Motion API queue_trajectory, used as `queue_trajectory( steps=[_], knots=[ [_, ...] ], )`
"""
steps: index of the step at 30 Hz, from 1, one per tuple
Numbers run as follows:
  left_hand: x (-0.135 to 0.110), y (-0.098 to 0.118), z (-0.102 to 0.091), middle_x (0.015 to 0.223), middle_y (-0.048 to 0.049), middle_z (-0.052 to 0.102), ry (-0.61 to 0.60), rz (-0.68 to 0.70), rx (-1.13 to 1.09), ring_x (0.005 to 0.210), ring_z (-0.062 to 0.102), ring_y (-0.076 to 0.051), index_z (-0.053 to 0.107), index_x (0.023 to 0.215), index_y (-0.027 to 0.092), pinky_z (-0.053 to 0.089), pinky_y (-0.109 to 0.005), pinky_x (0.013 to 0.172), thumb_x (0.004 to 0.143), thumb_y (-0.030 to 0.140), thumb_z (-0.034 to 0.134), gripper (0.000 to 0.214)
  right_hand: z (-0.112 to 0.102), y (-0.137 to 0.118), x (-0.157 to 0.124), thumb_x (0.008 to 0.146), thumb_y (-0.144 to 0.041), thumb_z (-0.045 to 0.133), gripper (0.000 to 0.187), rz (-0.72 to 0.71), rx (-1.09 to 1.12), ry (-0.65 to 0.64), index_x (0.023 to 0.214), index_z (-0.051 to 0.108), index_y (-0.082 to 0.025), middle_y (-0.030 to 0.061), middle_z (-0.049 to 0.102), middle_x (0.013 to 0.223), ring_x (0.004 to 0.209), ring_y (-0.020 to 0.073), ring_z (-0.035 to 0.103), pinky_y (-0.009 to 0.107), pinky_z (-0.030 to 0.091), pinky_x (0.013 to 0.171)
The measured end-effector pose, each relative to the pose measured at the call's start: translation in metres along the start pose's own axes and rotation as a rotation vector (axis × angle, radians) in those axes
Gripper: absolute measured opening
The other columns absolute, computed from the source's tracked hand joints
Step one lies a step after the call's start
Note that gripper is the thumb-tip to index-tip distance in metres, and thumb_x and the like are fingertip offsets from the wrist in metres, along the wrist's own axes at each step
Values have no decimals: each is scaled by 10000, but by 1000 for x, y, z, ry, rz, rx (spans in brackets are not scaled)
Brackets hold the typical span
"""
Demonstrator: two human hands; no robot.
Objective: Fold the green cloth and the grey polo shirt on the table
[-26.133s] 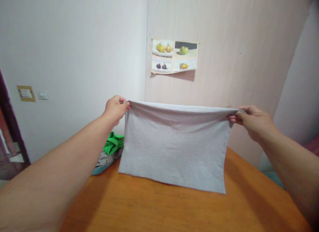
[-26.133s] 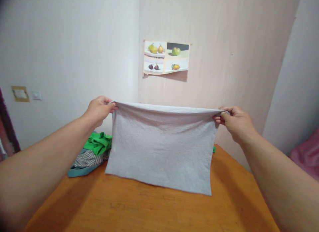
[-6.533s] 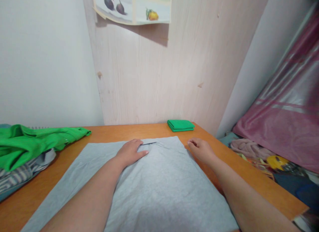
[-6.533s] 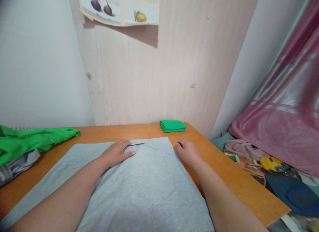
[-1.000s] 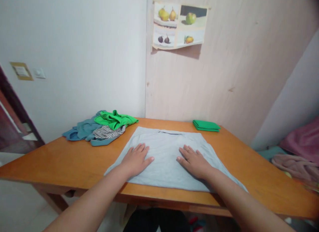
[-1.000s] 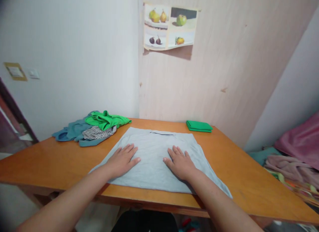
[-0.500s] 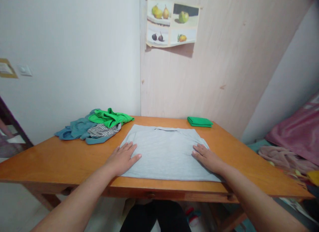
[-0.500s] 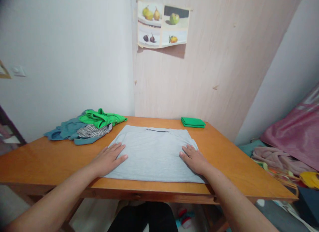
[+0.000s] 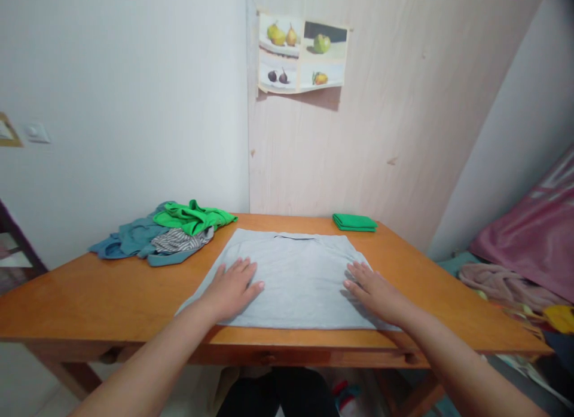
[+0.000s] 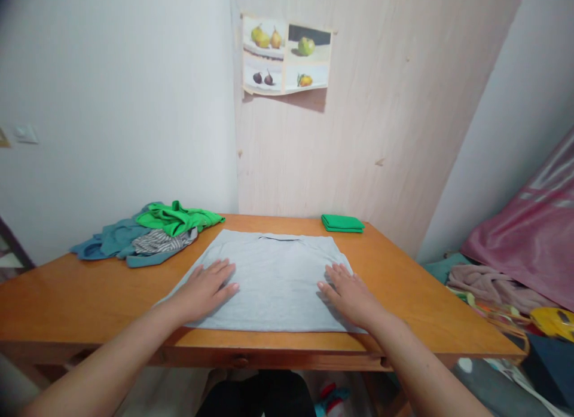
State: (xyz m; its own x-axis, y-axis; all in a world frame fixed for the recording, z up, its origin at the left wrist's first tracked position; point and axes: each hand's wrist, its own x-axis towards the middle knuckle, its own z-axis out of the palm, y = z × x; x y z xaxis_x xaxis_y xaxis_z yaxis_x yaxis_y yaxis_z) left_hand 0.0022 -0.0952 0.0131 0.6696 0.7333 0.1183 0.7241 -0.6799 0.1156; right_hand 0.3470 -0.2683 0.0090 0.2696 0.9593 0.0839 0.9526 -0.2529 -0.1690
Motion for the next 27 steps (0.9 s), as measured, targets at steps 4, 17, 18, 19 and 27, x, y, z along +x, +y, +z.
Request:
queue_trajectory(
  steps=[4, 17, 18, 19, 27],
  knots=[
    [10, 49, 5, 1607, -64, 287, 3, 234, -105, 1498, 192, -258, 400, 1493, 270, 130, -507, 1192, 998, 535, 296, 571, -4, -52, 9, 951, -683, 217, 809, -159, 107, -7, 1556, 289, -151, 99, 188, 1631, 1511, 285, 104, 486, 170, 1213],
    [3, 72, 22, 1632, -70, 182, -131, 282, -105, 1510, 106, -314, 279, 1558, 267, 90, -592, 1182, 949, 714, 187, 760, 11, -88, -7, 952, -691, 188, 803, -229, 150, -187, 1568, 244, -179, 103, 151, 1636, 1515, 267, 86, 489, 80, 1216],
    [3, 72, 21, 1633, -70, 176, -133, 281, -105, 1510, 104, -313, 275, 1559, 266, 90, -592, 1182, 950, 712, 189, 760, 7, -82, -6, 949, -696, 189, 807, -222, 159, -191, 1565, 257, -179, 102, 158, 1636, 1514, 264, 90, 482, 97, 1216],
    [2, 73, 20, 1633, -68, 170, -134, 280, -107, 1510, 103, -312, 273, 1560, 267, 90, -592, 1183, 951, 709, 195, 756, 3, -74, -5, 947, -698, 190, 809, -199, 156, -178, 1561, 270, -178, 101, 163, 1635, 1514, 262, 92, 478, 110, 1216],
    [-1, 75, 14, 1631, -73, 147, -172, 266, -127, 1511, 92, -307, 266, 1562, 258, 84, -596, 1188, 957, 690, 229, 744, 16, 5, -14, 933, -706, 199, 841, 175, -59, -31, 1557, 265, -147, 80, 189, 1628, 1512, 286, 103, 573, 138, 1194]
  ],
)
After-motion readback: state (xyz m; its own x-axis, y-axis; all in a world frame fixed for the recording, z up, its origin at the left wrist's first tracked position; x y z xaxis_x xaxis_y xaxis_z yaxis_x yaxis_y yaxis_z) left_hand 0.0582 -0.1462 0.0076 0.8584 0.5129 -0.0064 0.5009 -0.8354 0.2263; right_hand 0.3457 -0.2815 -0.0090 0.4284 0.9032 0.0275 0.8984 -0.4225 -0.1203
